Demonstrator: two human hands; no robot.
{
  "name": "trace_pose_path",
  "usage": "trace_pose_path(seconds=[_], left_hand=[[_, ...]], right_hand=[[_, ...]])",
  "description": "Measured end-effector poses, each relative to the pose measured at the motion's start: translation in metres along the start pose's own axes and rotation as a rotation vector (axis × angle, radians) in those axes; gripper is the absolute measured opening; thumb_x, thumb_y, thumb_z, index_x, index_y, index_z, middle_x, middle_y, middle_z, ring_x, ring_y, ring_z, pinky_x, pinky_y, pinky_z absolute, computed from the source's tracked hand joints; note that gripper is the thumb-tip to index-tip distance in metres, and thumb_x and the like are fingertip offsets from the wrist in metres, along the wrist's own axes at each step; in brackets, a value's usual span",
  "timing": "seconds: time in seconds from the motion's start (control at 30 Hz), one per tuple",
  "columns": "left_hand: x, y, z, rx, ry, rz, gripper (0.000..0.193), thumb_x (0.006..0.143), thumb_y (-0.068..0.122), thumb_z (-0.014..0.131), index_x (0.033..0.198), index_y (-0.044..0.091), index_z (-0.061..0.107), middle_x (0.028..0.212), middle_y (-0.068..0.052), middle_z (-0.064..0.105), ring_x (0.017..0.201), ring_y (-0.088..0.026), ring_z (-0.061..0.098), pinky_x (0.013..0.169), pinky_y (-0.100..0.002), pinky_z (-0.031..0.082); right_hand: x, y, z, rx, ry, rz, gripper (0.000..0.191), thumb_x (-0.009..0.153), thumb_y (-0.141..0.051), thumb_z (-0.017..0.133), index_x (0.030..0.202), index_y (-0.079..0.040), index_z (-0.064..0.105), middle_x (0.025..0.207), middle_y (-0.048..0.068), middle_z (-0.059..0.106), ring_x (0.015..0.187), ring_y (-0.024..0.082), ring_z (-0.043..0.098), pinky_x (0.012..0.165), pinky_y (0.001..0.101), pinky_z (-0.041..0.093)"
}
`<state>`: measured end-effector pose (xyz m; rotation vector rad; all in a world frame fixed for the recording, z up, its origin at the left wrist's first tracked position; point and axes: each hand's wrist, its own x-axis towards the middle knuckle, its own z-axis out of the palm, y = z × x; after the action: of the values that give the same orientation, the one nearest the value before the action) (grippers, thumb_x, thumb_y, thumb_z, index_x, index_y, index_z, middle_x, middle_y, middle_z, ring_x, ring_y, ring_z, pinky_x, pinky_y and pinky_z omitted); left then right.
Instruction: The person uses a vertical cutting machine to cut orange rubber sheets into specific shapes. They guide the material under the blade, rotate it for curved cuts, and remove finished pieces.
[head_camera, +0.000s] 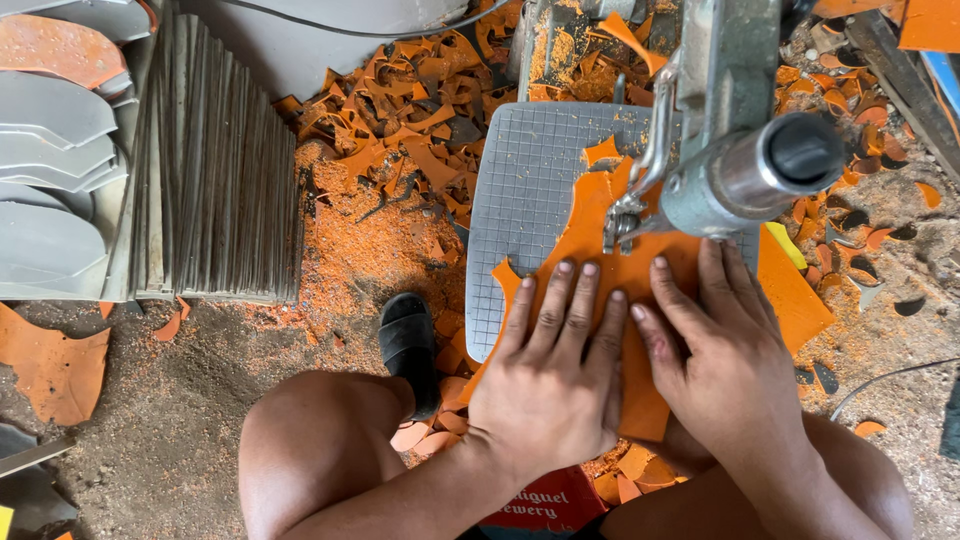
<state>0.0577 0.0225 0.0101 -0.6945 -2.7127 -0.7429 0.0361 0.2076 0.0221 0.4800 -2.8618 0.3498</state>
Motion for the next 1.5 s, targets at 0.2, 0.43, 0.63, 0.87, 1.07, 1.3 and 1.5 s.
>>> trace_pose_path(seconds=[0.2,0.43,0.63,0.87,1.07,1.3,1.5], left_hand=[[0.002,0.011,0.009,0.065,-0.028,0.006,0.059,0.09,0.024,0.056,0.139,-0.008,0.062,0.15,-0.033,0.051,0.147,-0.045,0.047,0.122,-0.064,0.032],[-0.006,0.018,0.019,0.032,0.058,0.123,0.032,0.092,0.023,0.059,0.118,0.006,0.067,0.135,-0.016,0.06,0.131,-0.033,0.057,0.108,-0.056,0.046],[-0.008,0.027,0.033,-0.035,0.066,0.145,0.015,0.095,0.023,0.063,0.107,0.013,0.062,0.112,-0.008,0.059,0.109,-0.027,0.058,0.087,-0.046,0.047],[0.0,0.04,0.047,-0.058,0.072,0.109,0.01,0.096,0.021,0.063,0.102,0.013,0.059,0.102,-0.005,0.057,0.098,-0.026,0.057,0.083,-0.047,0.046],[0.006,0.052,0.054,-0.213,0.093,0.094,0.014,0.098,0.025,0.065,0.102,0.013,0.057,0.098,-0.007,0.057,0.092,-0.026,0.056,0.082,-0.045,0.044],[0.011,0.064,0.057,-0.383,0.27,0.165,0.021,0.104,0.031,0.068,0.098,0.013,0.06,0.1,-0.006,0.058,0.095,-0.025,0.057,0.082,-0.041,0.042],[0.006,0.044,0.009,-0.45,0.124,0.355,0.017,0.099,0.027,0.075,0.098,0.014,0.063,0.099,-0.004,0.061,0.097,-0.022,0.062,0.082,-0.036,0.045]], right_hand=[[0.0,0.001,0.005,-0.017,0.002,0.033,0.041,0.096,-0.024,0.067,0.132,-0.006,0.07,0.145,0.032,0.056,0.138,0.048,0.053,0.113,0.05,0.044],[0.005,0.004,0.005,0.019,0.026,0.036,0.039,0.097,-0.021,0.067,0.133,-0.006,0.071,0.143,0.03,0.058,0.135,0.049,0.053,0.112,0.0516,0.044],[0.016,0.01,-0.002,0.175,0.05,-0.02,0.032,0.099,-0.015,0.066,0.128,-0.002,0.071,0.131,0.023,0.064,0.127,0.045,0.058,0.11,0.0499,0.047],[0.029,0.024,0.001,0.246,0.096,-0.075,0.024,0.101,-0.012,0.067,0.122,-0.002,0.072,0.125,0.016,0.07,0.12,0.037,0.064,0.106,0.0456,0.051],[0.038,0.03,-0.002,0.262,0.107,-0.048,0.019,0.101,-0.014,0.072,0.117,-0.003,0.073,0.117,0.015,0.072,0.109,0.036,0.068,0.096,0.0436,0.055],[0.028,0.006,-0.009,0.231,0.171,0.043,0.021,0.1,-0.012,0.068,0.115,0.002,0.072,0.121,0.02,0.07,0.113,0.037,0.067,0.097,0.0446,0.053],[0.029,0.009,0.0,0.139,0.204,-0.072,0.022,0.103,-0.007,0.067,0.119,0.007,0.071,0.13,0.022,0.068,0.13,0.043,0.061,0.115,0.0471,0.047]])
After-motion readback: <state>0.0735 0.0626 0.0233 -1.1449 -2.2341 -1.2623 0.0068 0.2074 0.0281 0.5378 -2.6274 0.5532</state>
